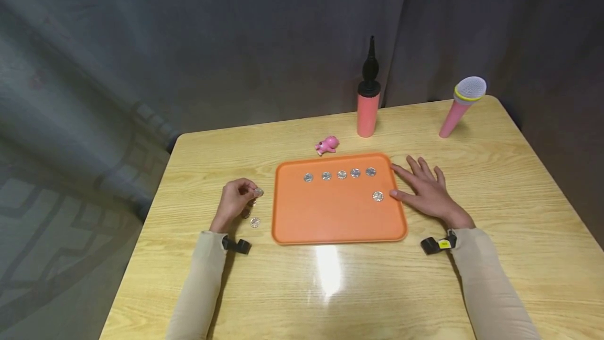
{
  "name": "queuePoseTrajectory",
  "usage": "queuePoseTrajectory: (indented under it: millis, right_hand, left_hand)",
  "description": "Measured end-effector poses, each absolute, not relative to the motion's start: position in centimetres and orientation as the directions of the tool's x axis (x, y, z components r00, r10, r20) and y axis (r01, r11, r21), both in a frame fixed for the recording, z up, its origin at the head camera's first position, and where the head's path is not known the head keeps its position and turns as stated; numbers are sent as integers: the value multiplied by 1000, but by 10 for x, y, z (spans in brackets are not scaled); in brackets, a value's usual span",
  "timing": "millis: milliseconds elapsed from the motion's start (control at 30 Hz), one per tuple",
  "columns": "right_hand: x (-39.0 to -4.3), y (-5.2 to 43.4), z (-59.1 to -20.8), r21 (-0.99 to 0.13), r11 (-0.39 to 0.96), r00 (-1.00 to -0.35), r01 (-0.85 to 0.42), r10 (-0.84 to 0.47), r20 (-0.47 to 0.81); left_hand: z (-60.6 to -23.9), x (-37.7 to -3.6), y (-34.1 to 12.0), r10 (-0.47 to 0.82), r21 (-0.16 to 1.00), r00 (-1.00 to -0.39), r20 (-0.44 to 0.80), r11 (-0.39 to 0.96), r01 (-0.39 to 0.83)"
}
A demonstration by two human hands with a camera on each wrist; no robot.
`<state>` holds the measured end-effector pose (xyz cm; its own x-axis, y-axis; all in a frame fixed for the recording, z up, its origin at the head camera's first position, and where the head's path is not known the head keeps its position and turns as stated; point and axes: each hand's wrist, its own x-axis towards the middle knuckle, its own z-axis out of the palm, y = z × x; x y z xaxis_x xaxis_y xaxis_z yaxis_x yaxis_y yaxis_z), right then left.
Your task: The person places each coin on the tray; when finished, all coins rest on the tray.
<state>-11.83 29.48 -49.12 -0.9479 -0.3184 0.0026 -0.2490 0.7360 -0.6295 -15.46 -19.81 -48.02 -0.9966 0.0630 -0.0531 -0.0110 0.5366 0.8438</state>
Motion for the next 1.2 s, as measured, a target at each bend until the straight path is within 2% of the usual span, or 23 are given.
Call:
queuePoseTrajectory:
  millis: [400,800,1200]
  right_hand:
    - [-117,296,-490,-632,734,-948,-250,-319,4]
    - [-117,296,-492,-630,741,-950,-234,-312,-15]
    - [-118,295,-488,-631,742,-951,-224,-309,-26]
  left_hand:
    - [-476,-155,-203,24,853,-998,-62,521,-41]
    - [-466,-154,-201,-68,870,-994,-88,481,-110]
    - [-450,-155,-182,-39,901,-993,-109,418,-116]
